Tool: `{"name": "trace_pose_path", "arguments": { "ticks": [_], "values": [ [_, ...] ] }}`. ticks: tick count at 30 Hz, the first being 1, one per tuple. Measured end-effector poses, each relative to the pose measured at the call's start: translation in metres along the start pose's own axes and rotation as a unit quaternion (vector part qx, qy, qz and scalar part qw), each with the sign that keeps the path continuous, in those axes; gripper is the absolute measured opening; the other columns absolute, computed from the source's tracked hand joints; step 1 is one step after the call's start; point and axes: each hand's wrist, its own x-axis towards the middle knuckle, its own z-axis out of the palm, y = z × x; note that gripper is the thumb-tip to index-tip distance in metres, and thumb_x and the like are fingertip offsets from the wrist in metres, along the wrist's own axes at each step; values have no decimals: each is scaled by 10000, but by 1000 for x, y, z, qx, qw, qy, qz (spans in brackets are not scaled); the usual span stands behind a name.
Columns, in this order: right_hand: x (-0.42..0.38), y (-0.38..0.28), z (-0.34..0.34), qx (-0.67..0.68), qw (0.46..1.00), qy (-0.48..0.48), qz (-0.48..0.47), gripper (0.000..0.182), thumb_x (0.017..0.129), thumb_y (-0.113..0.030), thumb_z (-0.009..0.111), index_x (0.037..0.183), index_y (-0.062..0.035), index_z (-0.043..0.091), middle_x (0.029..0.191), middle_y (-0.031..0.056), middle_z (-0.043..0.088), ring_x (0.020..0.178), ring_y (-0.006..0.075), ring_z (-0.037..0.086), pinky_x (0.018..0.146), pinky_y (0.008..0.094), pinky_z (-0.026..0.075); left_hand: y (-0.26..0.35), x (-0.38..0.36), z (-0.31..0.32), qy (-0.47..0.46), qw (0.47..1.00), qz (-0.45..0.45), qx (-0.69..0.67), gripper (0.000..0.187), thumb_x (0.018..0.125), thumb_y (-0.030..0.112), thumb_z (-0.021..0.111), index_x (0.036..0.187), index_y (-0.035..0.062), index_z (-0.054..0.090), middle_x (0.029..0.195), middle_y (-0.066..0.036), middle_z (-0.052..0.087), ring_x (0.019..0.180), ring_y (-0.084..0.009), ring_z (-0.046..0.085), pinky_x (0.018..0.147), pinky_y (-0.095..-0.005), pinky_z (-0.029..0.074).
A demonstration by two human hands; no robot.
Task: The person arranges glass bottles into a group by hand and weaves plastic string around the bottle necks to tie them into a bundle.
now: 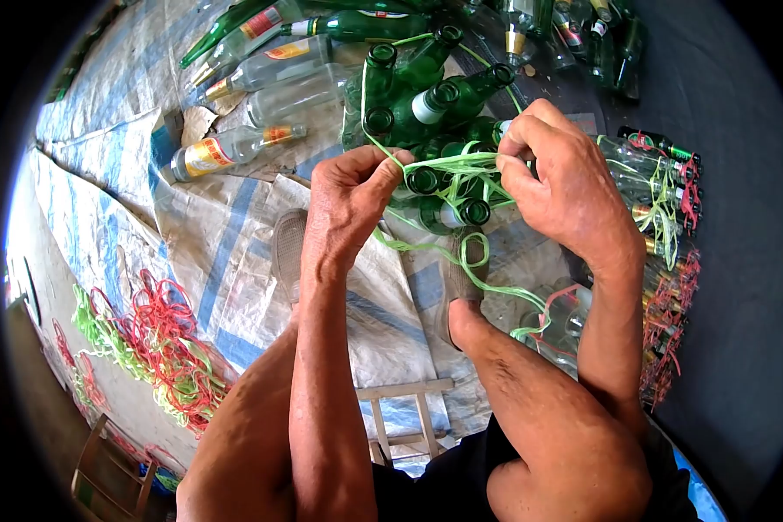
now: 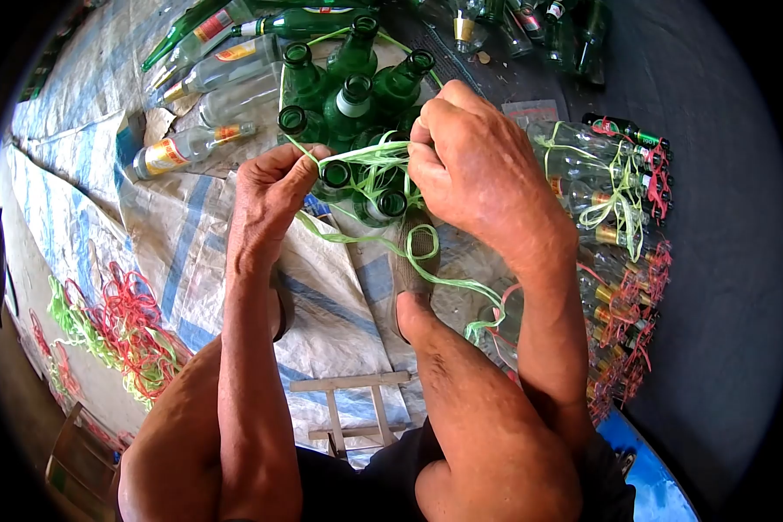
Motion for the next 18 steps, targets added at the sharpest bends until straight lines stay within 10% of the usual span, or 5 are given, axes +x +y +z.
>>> {"name": "trace_pose_path", "arguments": {
  "ticks": [18],
  "values": [
    [7, 6, -6, 48, 997, -41, 47, 127, 961, -77, 658, 922, 44, 654, 892, 236, 688, 863, 439, 691, 791, 510, 532, -2, 2, 3, -3, 1000, 15, 9, 288, 1058, 249, 740, 1155, -14, 808, 869, 62, 690, 760, -33, 533, 678, -228, 420]
  ]
}}
